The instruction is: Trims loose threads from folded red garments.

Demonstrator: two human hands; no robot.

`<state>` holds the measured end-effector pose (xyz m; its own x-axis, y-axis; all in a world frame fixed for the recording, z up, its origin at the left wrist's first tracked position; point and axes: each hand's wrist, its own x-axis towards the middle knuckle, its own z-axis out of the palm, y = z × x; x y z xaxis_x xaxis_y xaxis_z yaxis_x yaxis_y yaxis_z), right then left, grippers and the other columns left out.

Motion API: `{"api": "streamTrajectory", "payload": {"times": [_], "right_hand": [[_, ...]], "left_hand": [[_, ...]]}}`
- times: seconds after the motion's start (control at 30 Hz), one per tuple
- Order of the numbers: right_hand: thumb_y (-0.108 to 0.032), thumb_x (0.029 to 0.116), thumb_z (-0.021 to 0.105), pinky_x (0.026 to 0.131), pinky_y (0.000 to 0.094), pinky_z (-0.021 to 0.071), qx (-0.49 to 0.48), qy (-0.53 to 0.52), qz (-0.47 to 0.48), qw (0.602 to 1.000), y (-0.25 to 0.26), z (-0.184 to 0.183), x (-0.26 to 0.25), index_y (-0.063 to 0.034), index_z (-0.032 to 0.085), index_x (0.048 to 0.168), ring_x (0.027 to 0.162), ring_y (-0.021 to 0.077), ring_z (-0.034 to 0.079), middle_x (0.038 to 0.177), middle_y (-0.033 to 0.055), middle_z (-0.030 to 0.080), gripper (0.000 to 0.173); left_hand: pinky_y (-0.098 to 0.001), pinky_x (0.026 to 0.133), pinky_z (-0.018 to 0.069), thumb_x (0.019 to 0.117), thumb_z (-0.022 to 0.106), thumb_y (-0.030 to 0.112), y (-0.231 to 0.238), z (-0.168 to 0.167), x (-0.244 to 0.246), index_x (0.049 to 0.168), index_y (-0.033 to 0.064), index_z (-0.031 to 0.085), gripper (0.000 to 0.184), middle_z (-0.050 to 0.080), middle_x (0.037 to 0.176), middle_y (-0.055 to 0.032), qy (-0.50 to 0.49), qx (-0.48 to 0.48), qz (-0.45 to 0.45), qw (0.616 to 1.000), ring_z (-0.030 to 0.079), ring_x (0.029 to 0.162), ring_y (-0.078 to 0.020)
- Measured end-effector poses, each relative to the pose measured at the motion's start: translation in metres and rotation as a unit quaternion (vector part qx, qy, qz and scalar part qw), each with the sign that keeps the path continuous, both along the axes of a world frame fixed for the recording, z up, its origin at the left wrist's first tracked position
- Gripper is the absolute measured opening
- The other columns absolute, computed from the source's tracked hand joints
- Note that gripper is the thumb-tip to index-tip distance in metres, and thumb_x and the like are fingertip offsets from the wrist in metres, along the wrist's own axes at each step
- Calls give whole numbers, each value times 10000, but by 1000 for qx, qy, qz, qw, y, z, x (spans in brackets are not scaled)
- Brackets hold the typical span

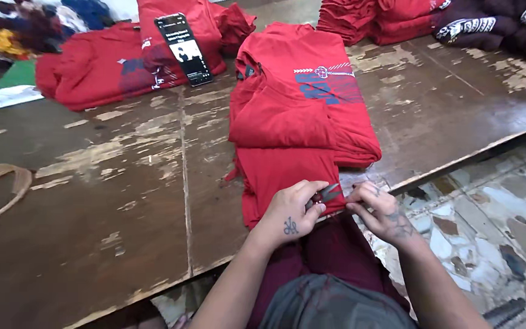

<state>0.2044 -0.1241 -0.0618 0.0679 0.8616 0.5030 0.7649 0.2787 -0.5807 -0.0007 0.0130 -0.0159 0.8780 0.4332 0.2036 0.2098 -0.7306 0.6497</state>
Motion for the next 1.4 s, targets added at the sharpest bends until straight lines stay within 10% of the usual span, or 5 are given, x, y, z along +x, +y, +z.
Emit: {"api": "streamTrajectory", "payload": {"times": [0.87, 1.0, 1.13, 1.27, 1.4], "right_hand": [[-486, 1097, 360, 1237, 538, 315, -21, 164, 128, 978, -27, -12, 21, -181, 613, 881, 1140, 134, 678, 1002, -32, 721, 451], [-561, 1059, 416, 892, 331, 577, -10, 42, 33, 999, -11, 14, 3, -107, 683, 1094, 934, 90, 683, 965, 30, 698, 527], [-189, 938, 604, 857, 338, 576, 48, 99, 36, 993, 30, 8, -27, 12, 723, 1060, 977, 190, 697, 1073, 142, 714, 263], [-86, 920, 564, 828, 198, 559, 22, 377, 184, 908, 35, 6, -15, -182, 511, 1293, 936, -4, 659, 1051, -110, 694, 389], [-205, 937, 630, 905, 310, 564, 13, 117, 39, 992, 35, 13, -21, 20, 594, 1267, 1033, 157, 672, 1140, 110, 682, 401]], "left_hand": [[-476, 715, 576, 913, 671, 260, -5, 15, -26, 1238, 101, 696, 363, 742, 1019, -95, 55, 56, 70, 994, 726, 875, -249], [-525, 667, 545, 883, 635, 129, -2, 34, -11, 1058, 72, 710, 199, 689, 923, -144, 118, 80, 22, 990, 702, 843, -324], [-382, 830, 536, 1034, 512, 122, 6, 34, 19, 1106, -36, 670, 235, 691, 975, -134, -8, -135, 71, 988, 663, 896, -191], [-166, 511, 391, 1008, 527, 22, 15, 24, 25, 1136, 3, 632, 167, 589, 760, 18, -124, -421, 162, 884, 495, 589, 3], [-166, 483, 349, 998, 552, 42, 13, 18, 25, 1084, 24, 678, 153, 550, 664, 48, -123, -420, 163, 884, 438, 523, 5]]}}
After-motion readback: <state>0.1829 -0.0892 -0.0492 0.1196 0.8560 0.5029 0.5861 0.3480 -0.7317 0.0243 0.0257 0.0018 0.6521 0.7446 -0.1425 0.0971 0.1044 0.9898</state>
